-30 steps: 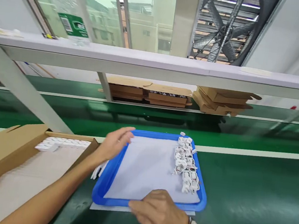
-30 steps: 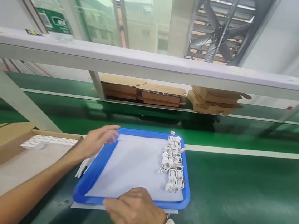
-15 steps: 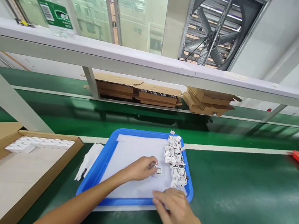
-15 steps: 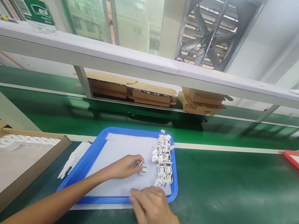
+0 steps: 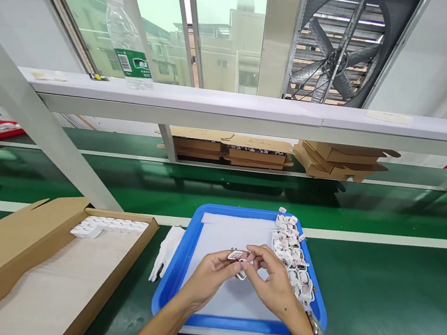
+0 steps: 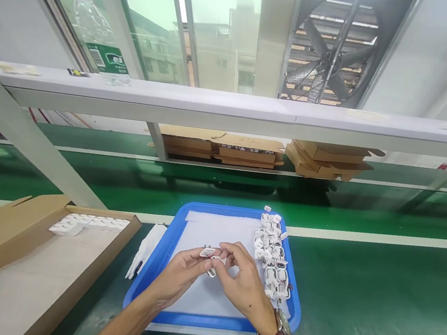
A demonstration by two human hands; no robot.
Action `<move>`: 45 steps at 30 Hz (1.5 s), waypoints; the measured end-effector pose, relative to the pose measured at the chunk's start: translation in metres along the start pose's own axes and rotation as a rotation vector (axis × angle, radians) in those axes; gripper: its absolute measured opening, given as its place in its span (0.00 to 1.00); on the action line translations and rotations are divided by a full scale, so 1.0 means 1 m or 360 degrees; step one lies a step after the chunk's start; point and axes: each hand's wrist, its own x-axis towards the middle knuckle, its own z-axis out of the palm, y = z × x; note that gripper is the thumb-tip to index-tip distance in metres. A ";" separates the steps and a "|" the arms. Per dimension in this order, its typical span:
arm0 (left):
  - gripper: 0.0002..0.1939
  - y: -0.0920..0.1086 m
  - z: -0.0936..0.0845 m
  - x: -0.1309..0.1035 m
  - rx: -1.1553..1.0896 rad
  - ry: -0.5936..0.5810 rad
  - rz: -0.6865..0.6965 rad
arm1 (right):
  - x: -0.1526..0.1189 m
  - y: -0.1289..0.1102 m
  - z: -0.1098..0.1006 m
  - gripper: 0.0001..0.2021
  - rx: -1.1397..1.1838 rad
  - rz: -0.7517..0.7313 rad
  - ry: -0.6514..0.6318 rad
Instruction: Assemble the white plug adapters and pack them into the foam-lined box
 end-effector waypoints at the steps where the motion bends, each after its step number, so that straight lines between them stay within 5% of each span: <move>1: 0.19 -0.002 0.000 0.000 -0.0040 -0.0020 -0.0008 | 0.000 0.003 0.001 0.13 0.0059 0.0027 0.0005; 7: 0.28 -0.014 -0.009 -0.001 0.0231 0.0153 0.0058 | 0.004 0.010 -0.010 0.16 0.0296 -0.0008 -0.0281; 12: 0.14 -0.023 -0.016 -0.005 0.0921 0.0263 0.0266 | 0.004 0.014 -0.010 0.16 0.0200 -0.0047 -0.0460; 18: 0.15 -0.023 -0.017 -0.008 0.0490 0.0192 0.0136 | -0.003 0.026 -0.006 0.14 0.0168 -0.0173 -0.0302; 22: 0.17 -0.024 -0.016 -0.009 0.0474 0.0323 0.0169 | -0.006 0.027 -0.004 0.18 -0.0013 -0.0372 -0.0210; 30: 0.16 -0.033 -0.015 -0.003 0.0167 0.0448 0.0008 | -0.009 0.032 0.003 0.25 -0.0200 -0.0645 -0.0349; 36: 0.20 -0.019 -0.028 -0.007 0.0110 0.0266 0.0140 | -0.008 0.032 -0.004 0.22 -0.0301 -0.0576 -0.0197; 45: 0.15 -0.021 -0.028 -0.013 0.0463 0.0312 0.0304 | -0.010 0.028 -0.001 0.29 -0.0288 -0.0628 -0.0301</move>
